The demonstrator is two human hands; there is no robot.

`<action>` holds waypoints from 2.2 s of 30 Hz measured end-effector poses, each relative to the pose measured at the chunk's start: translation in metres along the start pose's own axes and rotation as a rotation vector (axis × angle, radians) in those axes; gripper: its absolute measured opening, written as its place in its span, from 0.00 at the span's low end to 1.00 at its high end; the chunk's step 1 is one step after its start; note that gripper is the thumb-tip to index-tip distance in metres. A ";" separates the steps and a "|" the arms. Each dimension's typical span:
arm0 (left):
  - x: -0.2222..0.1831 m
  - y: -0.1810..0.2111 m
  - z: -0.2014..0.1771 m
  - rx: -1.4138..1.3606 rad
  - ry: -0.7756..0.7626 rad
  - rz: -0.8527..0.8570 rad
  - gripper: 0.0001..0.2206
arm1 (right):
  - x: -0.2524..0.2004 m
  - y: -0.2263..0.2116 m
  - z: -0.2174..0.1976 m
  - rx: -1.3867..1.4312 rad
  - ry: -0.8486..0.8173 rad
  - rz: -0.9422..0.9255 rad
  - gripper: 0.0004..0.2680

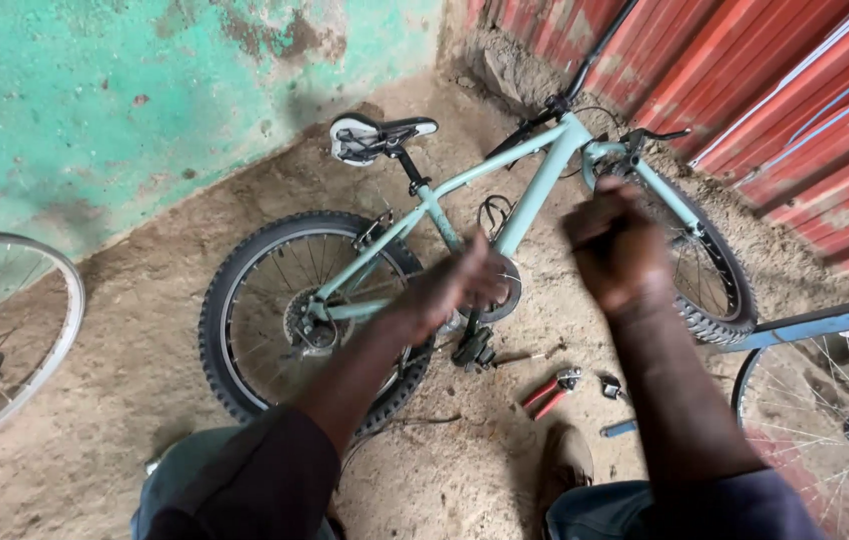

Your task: Repairing a bicycle shifter by threading and adjusting the shifter cable using pliers.

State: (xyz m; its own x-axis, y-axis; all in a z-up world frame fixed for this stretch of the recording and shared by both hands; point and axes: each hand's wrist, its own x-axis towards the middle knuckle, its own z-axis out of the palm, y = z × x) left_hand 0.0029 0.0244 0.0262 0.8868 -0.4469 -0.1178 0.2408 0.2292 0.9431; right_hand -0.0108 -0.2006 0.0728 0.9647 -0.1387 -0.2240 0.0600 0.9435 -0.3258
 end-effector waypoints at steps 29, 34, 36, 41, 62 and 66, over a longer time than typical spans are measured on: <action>0.087 -0.373 -0.114 1.063 0.279 -0.471 0.17 | 0.007 -0.157 -0.066 -1.499 0.629 -0.297 0.12; 0.076 -0.272 -0.084 1.286 0.443 -0.079 0.10 | 0.017 -0.175 -0.088 -2.565 0.585 0.120 0.20; 0.069 -0.214 -0.048 0.953 0.595 0.120 0.07 | 0.010 -0.165 -0.078 -2.859 0.391 0.161 0.23; 0.043 -0.088 0.045 1.125 0.205 0.322 0.19 | -0.068 -0.083 0.037 -2.098 0.043 0.065 0.28; -0.003 0.077 -0.063 0.153 0.533 0.458 0.17 | 0.014 -0.093 -0.053 -1.431 -0.209 -0.535 0.08; -0.014 0.075 -0.162 -0.012 0.583 0.368 0.07 | 0.019 -0.165 -0.075 -0.755 -0.032 -0.244 0.12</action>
State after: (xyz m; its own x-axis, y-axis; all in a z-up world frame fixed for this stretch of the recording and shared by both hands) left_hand 0.0728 0.1875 0.0480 0.9782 0.1994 0.0578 -0.1148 0.2877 0.9508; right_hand -0.0212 -0.3815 0.0529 0.9543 -0.2958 -0.0429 0.0918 0.4266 -0.8998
